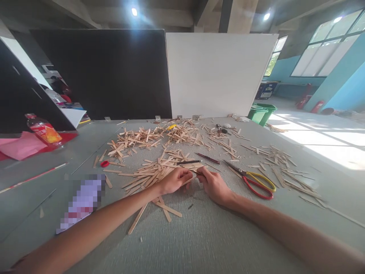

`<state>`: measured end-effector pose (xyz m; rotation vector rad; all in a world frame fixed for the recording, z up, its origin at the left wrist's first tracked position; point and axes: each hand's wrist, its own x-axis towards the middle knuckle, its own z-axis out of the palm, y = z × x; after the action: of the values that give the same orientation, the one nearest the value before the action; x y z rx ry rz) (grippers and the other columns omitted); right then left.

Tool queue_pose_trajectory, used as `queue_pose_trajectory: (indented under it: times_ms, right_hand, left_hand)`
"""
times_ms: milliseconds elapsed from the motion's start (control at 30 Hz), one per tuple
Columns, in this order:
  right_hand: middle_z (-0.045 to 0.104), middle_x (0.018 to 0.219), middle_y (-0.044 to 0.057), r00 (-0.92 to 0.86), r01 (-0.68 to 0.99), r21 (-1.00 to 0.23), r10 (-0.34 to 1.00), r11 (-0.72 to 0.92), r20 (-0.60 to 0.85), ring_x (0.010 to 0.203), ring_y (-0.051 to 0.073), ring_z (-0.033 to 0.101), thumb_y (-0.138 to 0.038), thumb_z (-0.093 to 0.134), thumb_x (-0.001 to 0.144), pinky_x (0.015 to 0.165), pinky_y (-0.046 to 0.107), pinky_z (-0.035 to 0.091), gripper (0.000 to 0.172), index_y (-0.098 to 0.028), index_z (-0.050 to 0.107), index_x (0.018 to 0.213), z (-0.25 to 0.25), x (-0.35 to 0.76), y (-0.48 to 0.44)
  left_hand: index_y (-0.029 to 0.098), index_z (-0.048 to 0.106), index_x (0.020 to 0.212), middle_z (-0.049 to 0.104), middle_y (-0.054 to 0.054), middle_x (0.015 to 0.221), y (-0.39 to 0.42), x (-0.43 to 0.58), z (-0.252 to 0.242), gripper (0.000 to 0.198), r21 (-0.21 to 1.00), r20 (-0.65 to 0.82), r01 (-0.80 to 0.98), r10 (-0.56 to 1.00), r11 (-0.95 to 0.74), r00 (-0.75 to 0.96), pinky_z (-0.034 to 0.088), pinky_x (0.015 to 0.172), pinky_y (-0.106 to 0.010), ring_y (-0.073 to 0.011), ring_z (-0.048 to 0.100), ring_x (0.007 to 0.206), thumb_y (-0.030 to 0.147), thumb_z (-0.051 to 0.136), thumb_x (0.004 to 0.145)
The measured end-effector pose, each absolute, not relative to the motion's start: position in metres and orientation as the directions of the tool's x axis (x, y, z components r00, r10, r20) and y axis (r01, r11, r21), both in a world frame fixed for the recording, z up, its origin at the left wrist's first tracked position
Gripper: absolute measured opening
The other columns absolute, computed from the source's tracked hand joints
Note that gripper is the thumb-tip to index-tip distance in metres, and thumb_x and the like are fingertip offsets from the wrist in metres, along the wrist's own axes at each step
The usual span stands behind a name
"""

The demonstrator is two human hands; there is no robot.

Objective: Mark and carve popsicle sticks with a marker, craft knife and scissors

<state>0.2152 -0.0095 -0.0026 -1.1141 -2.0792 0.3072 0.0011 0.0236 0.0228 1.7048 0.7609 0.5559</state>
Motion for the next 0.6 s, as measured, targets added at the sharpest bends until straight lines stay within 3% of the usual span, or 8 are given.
queue_pose_trajectory:
  times_ms: [333, 600]
  right_hand:
    - [0.067, 0.076, 0.001, -0.293, 0.576, -0.586, 0.814, 0.569, 0.502, 0.064, 0.018, 0.060, -0.023, 0.042, 0.104, 0.062, 0.026, 0.043, 0.016, -0.024, 0.055, 0.095, 0.0035, 0.2137, -0.0095]
    - [0.068, 0.080, 0.001, -0.263, 0.563, -0.628, 0.836, 0.538, 0.481, 0.067, 0.018, 0.062, -0.024, 0.046, 0.104, 0.064, 0.026, 0.044, 0.013, -0.024, 0.056, 0.095, 0.0042, 0.2144, -0.0071]
  left_hand:
    - [0.020, 0.054, 0.085, 0.061, 0.003, 0.066, 0.0216, 0.0035, 0.0219, 0.054, 0.981, -0.023, 0.165, 0.785, -0.101, 0.619, 0.035, 0.044, -0.021, -0.0122, 0.059, 0.051, 0.073, 0.057, 0.094]
    - [0.019, 0.056, 0.091, 0.065, 0.002, 0.070, 0.0248, 0.0016, 0.0178, 0.048, 0.984, -0.032, 0.156, 0.788, -0.082, 0.615, 0.037, 0.042, -0.019, -0.0109, 0.060, 0.051, 0.067, 0.059, 0.096]
